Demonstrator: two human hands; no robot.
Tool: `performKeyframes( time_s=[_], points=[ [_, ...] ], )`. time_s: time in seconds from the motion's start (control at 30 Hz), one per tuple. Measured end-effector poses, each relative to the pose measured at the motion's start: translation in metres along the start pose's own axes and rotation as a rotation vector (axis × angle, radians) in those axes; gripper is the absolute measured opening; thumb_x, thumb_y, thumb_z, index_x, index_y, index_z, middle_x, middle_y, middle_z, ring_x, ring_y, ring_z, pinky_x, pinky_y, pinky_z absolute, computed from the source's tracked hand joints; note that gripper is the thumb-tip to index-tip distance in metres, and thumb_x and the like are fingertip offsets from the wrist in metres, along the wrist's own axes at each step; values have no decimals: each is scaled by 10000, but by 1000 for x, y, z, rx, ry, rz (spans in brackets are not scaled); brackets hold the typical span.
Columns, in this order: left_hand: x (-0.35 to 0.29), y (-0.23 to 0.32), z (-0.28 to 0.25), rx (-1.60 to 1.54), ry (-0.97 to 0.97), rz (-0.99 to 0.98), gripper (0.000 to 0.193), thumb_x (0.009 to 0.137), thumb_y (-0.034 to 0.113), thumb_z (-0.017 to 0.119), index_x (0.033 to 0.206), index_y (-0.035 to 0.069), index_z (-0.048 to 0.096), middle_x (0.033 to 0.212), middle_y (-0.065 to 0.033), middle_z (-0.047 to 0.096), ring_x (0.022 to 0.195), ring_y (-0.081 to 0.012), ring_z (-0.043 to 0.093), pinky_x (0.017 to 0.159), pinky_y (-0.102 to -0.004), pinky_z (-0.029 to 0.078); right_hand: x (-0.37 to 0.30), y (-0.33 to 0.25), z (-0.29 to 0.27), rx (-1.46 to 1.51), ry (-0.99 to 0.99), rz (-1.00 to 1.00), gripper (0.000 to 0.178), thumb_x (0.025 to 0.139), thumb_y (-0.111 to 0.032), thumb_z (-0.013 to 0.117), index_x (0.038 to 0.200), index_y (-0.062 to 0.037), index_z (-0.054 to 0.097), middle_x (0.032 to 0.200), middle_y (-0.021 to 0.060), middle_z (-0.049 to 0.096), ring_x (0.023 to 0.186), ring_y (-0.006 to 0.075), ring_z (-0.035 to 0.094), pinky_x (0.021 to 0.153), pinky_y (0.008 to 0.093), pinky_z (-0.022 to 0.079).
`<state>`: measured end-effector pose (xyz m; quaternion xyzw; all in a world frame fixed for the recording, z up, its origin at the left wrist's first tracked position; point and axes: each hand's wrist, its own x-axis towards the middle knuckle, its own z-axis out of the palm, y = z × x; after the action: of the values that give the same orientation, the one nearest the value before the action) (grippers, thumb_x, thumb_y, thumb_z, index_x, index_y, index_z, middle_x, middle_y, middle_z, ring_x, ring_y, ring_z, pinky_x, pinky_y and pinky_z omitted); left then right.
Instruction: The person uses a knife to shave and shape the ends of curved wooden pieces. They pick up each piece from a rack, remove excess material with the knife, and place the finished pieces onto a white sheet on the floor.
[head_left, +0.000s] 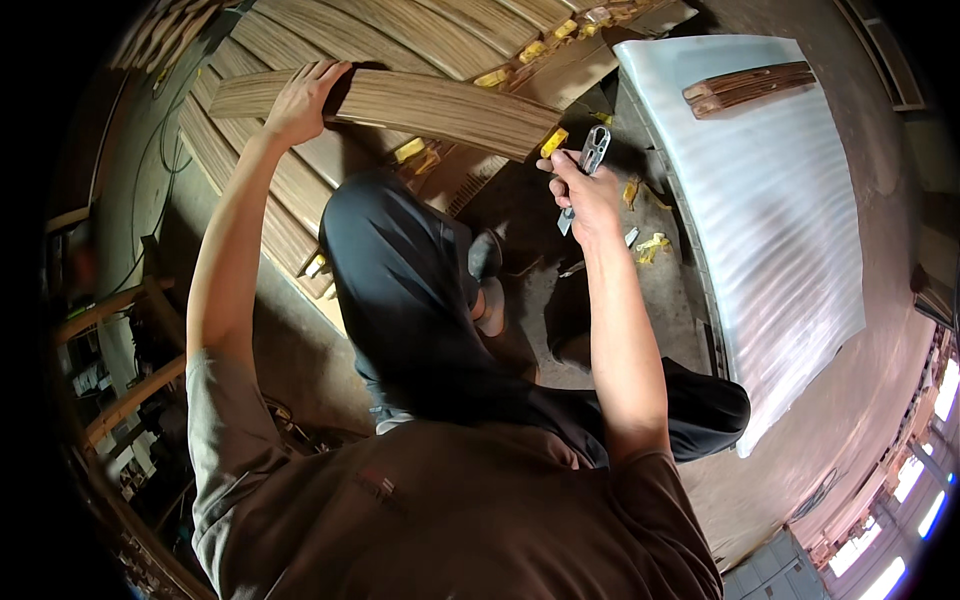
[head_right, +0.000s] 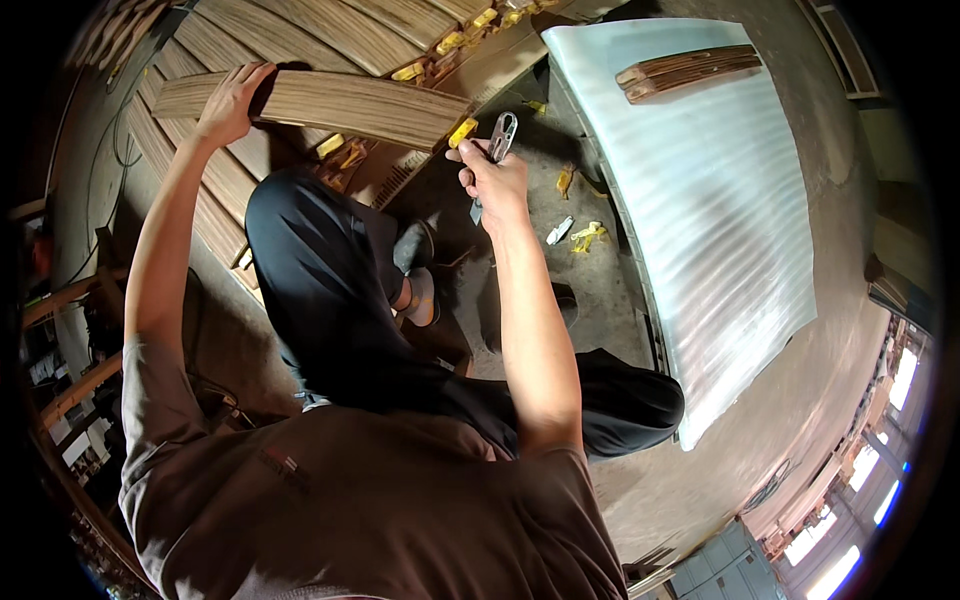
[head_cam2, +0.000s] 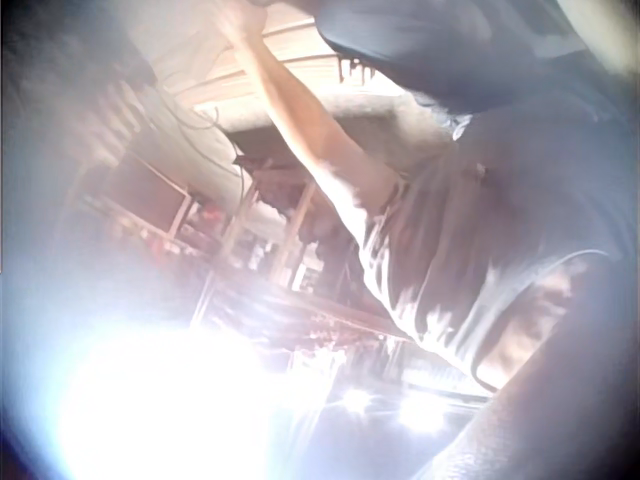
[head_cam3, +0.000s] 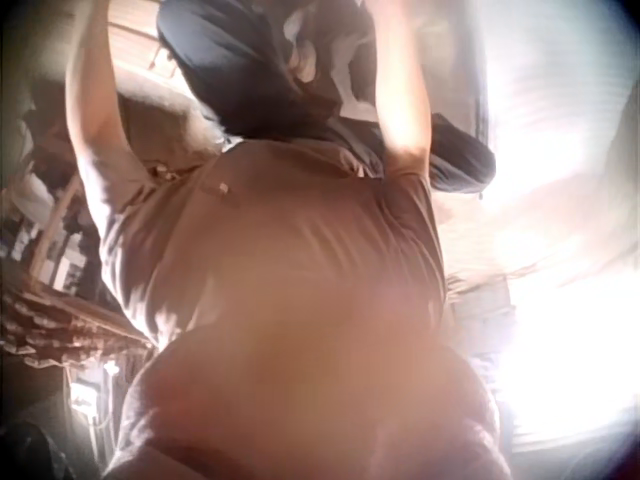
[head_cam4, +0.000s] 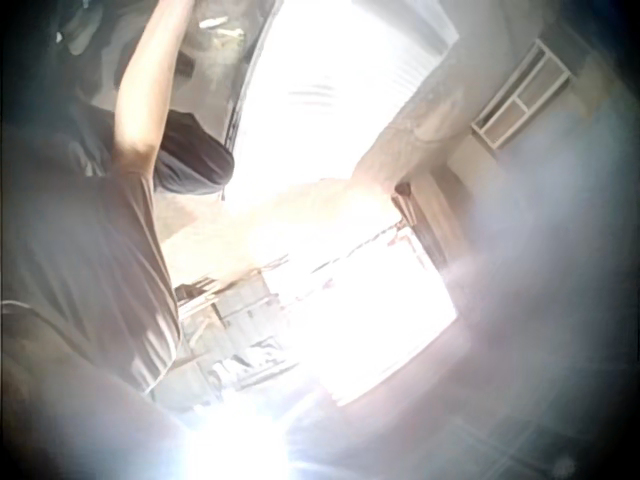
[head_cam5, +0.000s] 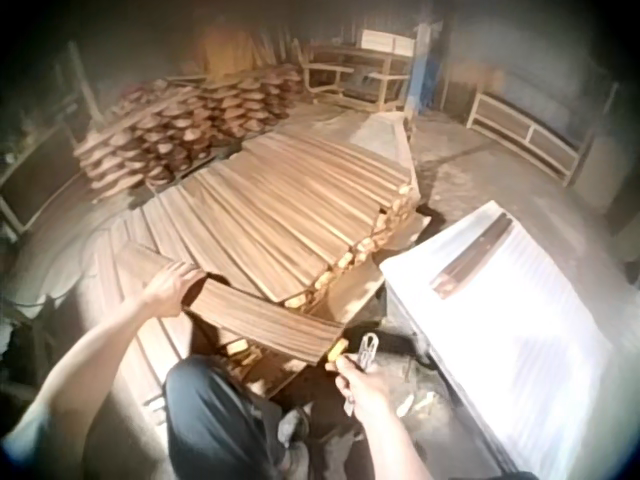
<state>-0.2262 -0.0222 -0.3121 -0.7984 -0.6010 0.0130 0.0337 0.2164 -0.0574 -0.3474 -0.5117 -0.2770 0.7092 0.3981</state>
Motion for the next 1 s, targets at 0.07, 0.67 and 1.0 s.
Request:
performKeyframes(
  time_s=[0.07, 0.67, 1.0],
  points=[
    [-7, -7, 6, 11, -35, -19, 835, 679, -147, 603, 1454, 115, 440, 1433, -146, 493, 1346, -364, 450, 1115, -420, 394, 1, 8, 6, -10, 10, 25, 181, 967, -128, 671, 1060, 27, 661, 903, 129, 724, 566, 76, 527, 471, 201, 373],
    [53, 167, -65, -164, -310, 149, 967, 637, -28, 711, 1521, 177, 376, 1549, -76, 401, 1233, -332, 592, 967, -448, 534, 34, 17, 4, 52, 195, -32, 93, 896, -50, 725, 956, 8, 682, 752, 15, 623, 582, 90, 548, 466, 234, 395],
    [75, 195, -13, -193, -254, 243, 968, 593, 95, 833, 1468, 152, 421, 1355, -140, 570, 1307, -307, 523, 1160, -452, 341, 32, 36, -9, 207, -16, -60, 65, 929, -27, 653, 916, -25, 589, 796, 13, 568, 609, 61, 479, 503, 213, 359]
  ],
)
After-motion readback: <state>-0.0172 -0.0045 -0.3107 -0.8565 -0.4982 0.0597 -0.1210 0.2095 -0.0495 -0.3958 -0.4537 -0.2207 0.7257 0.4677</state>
